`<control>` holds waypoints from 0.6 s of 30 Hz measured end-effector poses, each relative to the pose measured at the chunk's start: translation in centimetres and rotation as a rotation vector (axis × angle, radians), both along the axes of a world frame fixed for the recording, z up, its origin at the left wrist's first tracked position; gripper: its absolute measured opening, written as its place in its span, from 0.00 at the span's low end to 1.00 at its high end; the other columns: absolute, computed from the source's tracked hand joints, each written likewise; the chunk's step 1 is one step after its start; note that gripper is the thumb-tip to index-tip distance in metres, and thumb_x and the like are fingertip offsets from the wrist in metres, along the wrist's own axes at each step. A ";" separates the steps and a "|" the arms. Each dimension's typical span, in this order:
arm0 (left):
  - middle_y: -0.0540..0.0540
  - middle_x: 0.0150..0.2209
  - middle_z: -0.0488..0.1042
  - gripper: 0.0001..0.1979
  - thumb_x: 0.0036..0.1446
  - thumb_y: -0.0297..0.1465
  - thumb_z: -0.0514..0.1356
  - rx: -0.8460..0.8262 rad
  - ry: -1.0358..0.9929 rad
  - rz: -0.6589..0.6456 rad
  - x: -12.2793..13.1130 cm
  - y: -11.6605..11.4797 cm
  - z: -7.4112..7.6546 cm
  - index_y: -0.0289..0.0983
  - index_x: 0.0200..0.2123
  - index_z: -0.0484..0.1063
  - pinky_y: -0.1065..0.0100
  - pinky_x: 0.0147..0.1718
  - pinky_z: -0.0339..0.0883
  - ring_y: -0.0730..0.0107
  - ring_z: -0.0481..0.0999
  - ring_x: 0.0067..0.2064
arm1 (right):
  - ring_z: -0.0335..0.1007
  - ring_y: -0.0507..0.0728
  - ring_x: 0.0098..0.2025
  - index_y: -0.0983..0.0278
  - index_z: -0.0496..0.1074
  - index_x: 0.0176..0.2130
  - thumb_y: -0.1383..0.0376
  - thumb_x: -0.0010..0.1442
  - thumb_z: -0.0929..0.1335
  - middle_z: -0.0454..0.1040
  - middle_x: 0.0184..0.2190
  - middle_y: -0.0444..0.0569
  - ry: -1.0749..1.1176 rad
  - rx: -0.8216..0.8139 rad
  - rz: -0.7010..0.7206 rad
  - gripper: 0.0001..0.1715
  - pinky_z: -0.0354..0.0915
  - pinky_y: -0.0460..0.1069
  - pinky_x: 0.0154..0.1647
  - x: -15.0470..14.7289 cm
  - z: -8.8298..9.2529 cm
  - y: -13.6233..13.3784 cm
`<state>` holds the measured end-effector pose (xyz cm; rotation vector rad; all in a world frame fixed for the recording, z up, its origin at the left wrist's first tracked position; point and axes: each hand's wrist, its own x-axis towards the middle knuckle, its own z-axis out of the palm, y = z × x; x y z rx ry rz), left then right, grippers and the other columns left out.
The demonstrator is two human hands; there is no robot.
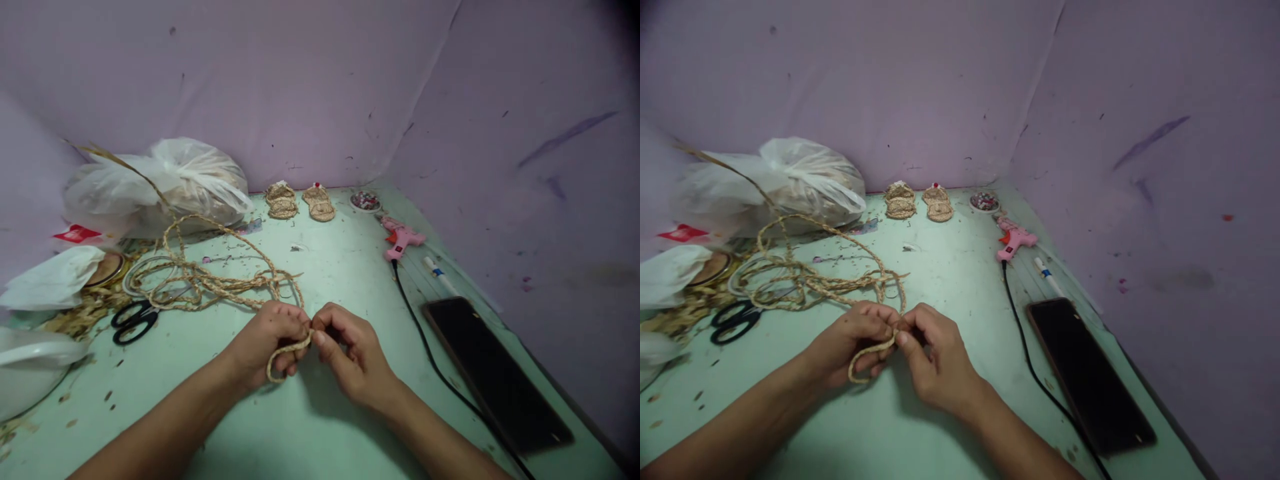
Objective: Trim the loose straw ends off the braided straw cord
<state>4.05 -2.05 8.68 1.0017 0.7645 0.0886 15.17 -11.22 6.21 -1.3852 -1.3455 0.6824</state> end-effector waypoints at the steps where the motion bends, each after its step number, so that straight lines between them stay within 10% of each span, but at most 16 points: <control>1: 0.53 0.09 0.60 0.03 0.33 0.28 0.53 -0.100 0.011 -0.012 0.1 0.2 0.0 0.33 0.16 0.63 0.75 0.09 0.55 0.83 0.50 0.08 | 0.58 0.50 0.26 0.64 0.62 0.28 0.67 0.56 0.60 0.62 0.23 0.43 -0.024 0.046 0.028 0.06 0.56 0.46 0.27 0.0 0.0 0.0; 11: 0.47 0.07 0.60 0.10 0.37 0.32 0.48 -0.438 0.291 -0.353 0.3 -0.3 -1.0 0.32 0.15 0.64 0.72 0.06 0.56 0.79 0.50 0.06 | 0.59 0.51 0.26 0.63 0.62 0.27 0.69 0.55 0.61 0.63 0.24 0.45 -0.002 0.140 0.097 0.05 0.57 0.47 0.26 -0.2 0.0 -0.2; 18: 0.47 0.16 0.69 0.13 0.44 0.36 0.58 0.306 0.080 -0.061 0.1 0.2 0.9 0.30 0.20 0.67 0.79 0.14 0.50 0.78 0.65 0.17 | 0.52 0.47 0.19 0.64 0.63 0.25 0.59 0.51 0.67 0.59 0.18 0.39 0.578 -0.132 -0.206 0.12 0.51 0.44 0.19 0.5 -0.3 0.8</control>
